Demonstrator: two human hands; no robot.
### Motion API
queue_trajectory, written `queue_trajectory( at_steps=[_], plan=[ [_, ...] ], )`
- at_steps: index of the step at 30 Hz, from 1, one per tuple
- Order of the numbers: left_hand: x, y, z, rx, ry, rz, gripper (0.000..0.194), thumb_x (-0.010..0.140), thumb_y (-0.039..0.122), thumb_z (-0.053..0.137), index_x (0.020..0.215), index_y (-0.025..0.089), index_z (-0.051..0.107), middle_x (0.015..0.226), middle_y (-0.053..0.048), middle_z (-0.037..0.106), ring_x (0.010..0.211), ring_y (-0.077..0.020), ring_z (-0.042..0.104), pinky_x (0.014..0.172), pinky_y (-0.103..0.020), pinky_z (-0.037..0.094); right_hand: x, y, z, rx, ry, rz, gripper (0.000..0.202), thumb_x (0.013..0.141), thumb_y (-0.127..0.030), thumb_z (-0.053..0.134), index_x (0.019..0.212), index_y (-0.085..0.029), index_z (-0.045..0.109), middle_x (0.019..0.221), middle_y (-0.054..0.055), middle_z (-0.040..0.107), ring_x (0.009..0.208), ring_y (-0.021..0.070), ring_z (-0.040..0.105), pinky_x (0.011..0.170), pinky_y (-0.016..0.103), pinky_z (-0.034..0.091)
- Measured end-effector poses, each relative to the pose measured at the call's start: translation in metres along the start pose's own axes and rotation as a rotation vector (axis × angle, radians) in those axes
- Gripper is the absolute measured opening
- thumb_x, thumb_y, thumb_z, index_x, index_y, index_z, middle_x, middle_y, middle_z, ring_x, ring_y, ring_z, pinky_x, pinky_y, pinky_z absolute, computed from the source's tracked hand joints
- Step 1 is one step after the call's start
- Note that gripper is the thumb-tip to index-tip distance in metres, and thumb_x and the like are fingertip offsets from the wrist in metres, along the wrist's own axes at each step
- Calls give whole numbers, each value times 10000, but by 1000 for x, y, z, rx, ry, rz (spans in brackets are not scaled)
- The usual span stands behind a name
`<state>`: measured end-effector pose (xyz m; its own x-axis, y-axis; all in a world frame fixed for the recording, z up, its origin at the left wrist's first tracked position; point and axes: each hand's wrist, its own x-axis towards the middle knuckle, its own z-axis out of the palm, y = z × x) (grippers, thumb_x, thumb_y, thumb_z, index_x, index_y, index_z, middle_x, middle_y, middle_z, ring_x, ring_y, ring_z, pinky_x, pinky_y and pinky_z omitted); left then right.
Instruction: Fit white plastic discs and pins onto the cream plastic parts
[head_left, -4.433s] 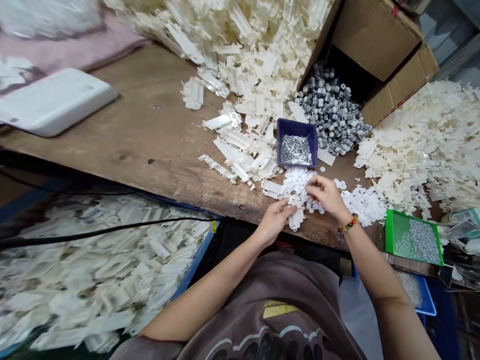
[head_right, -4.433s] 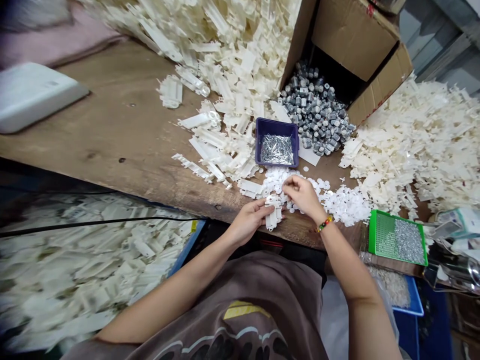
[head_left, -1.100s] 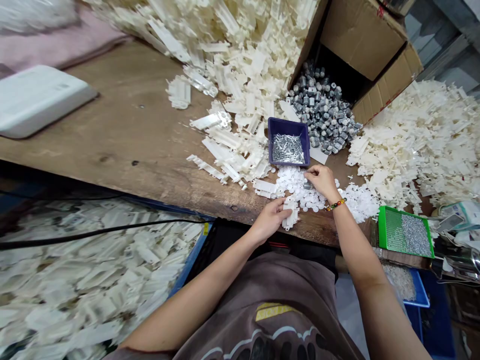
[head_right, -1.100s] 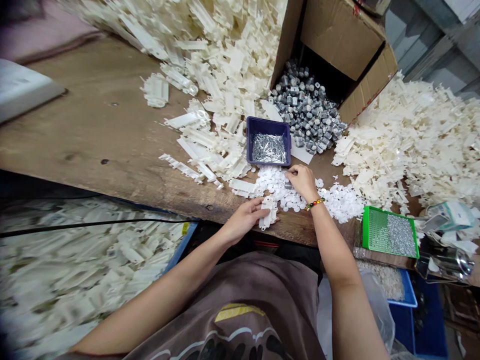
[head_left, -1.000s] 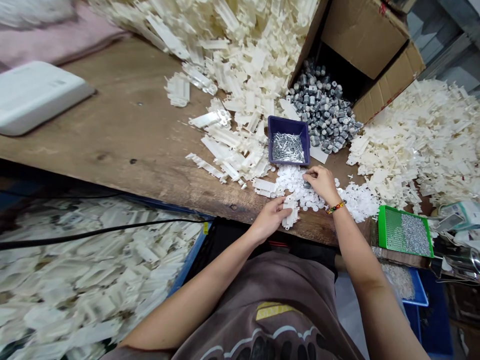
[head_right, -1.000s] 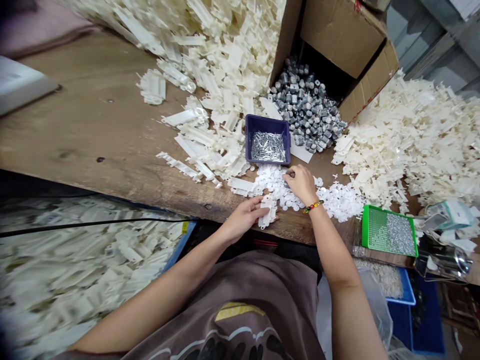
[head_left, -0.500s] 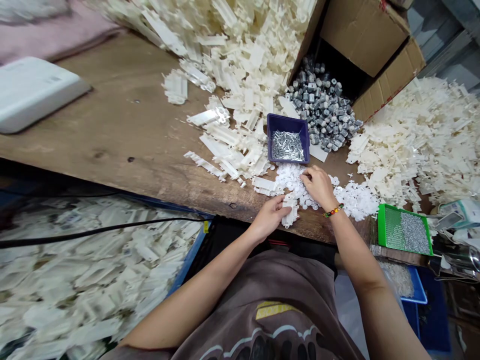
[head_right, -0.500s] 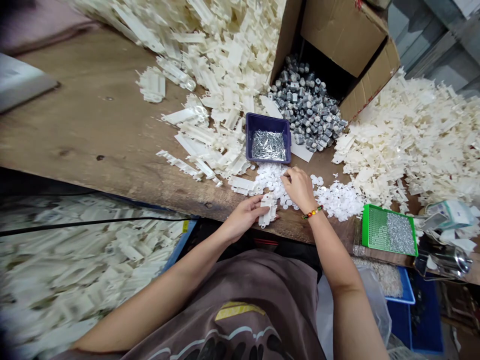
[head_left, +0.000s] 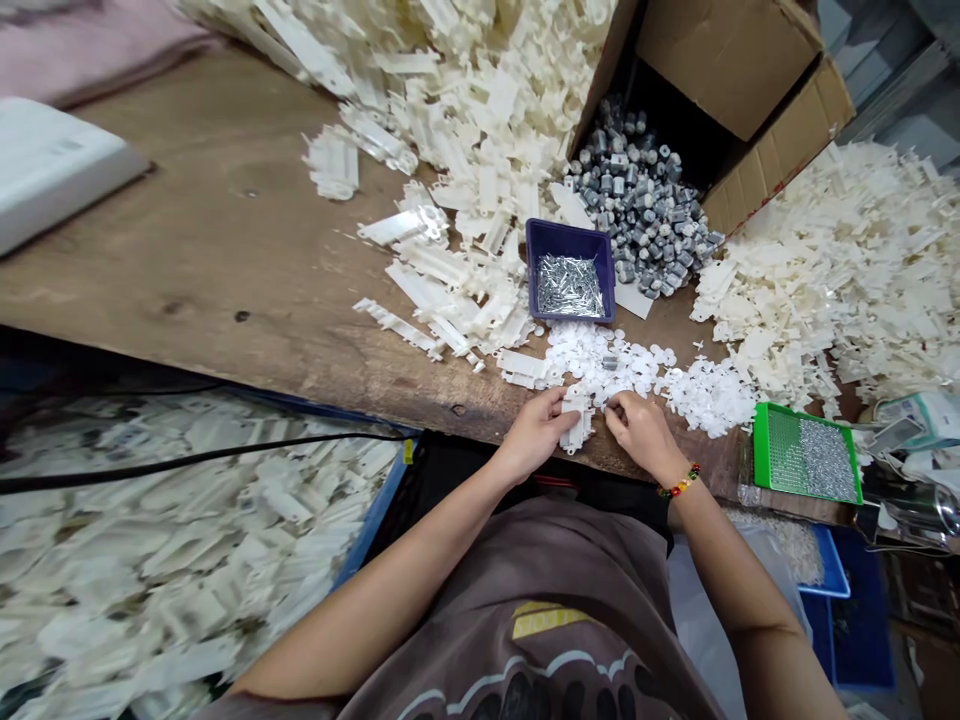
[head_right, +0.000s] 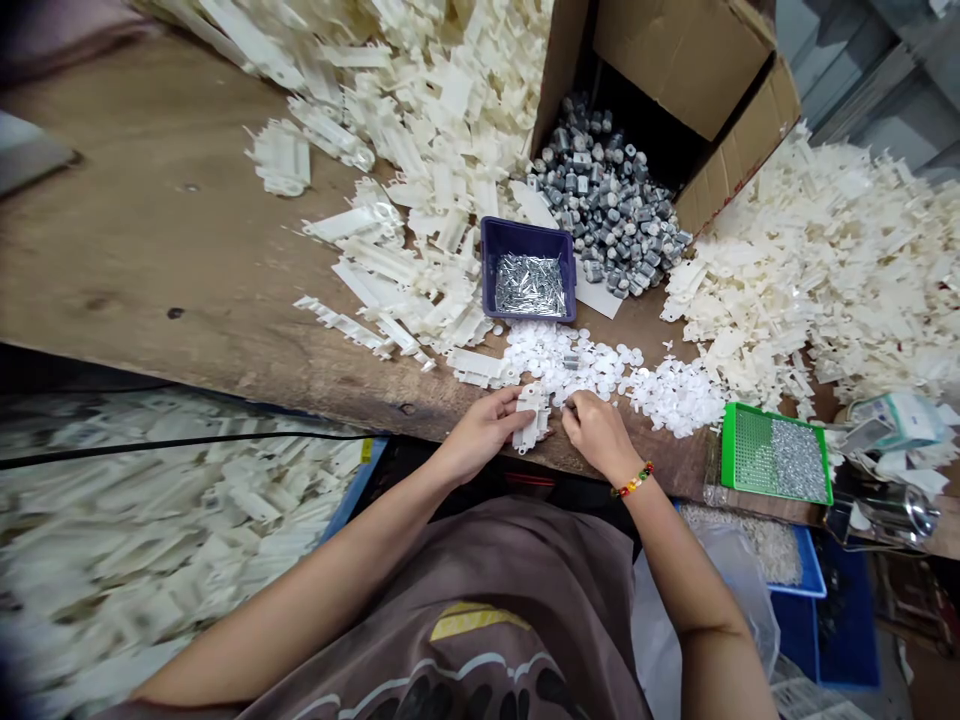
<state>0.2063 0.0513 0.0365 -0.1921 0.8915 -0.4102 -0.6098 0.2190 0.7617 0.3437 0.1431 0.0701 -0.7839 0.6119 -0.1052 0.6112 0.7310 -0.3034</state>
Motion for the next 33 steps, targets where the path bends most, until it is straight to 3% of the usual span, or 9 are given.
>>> queue_trajectory(
  at_steps=[5, 12, 19, 28, 33],
  plan=[
    [0, 0, 0, 17, 4, 8, 431, 622, 249, 695, 1017, 116, 585, 779, -49, 706, 706, -194, 658, 654, -290, 500, -1, -1, 0, 11, 6, -17, 99, 862, -182, 466, 823, -167, 556, 850, 74, 635, 755, 174, 575, 705, 276, 416],
    [-1, 3, 2, 30, -2, 29, 407, 621, 227, 687, 1002, 119, 598, 786, -38, 701, 715, -175, 639, 673, -270, 475, 9, -18, -8, 411, 132, 94, 71, 820, -236, 502, 768, -197, 529, 634, -21, 570, 561, 111, 530, 577, 221, 411],
    [-1, 3, 2, 31, -4, 29, 424, 616, 219, 678, 1015, 101, 594, 813, -49, 706, 684, -164, 626, 650, -269, 471, 13, -24, -8, 388, 124, 63, 56, 800, -198, 505, 746, -192, 517, 601, -32, 535, 545, 103, 515, 564, 213, 394],
    [-1, 4, 2, -7, -3, 23, 396, 604, 209, 694, 976, 112, 597, 790, -41, 707, 697, -174, 649, 676, -286, 498, 9, -23, -4, 313, 90, 37, 95, 854, -191, 485, 809, -184, 569, 688, 2, 620, 631, 126, 567, 624, 225, 403],
    [-6, 6, 4, -38, -10, -53, 389, 610, 189, 694, 974, 121, 577, 735, -31, 708, 611, -170, 664, 633, -288, 518, 6, -10, -8, 147, 137, 107, 215, 919, -285, 430, 822, -195, 599, 760, 24, 668, 672, 144, 589, 645, 242, 379]
  ],
)
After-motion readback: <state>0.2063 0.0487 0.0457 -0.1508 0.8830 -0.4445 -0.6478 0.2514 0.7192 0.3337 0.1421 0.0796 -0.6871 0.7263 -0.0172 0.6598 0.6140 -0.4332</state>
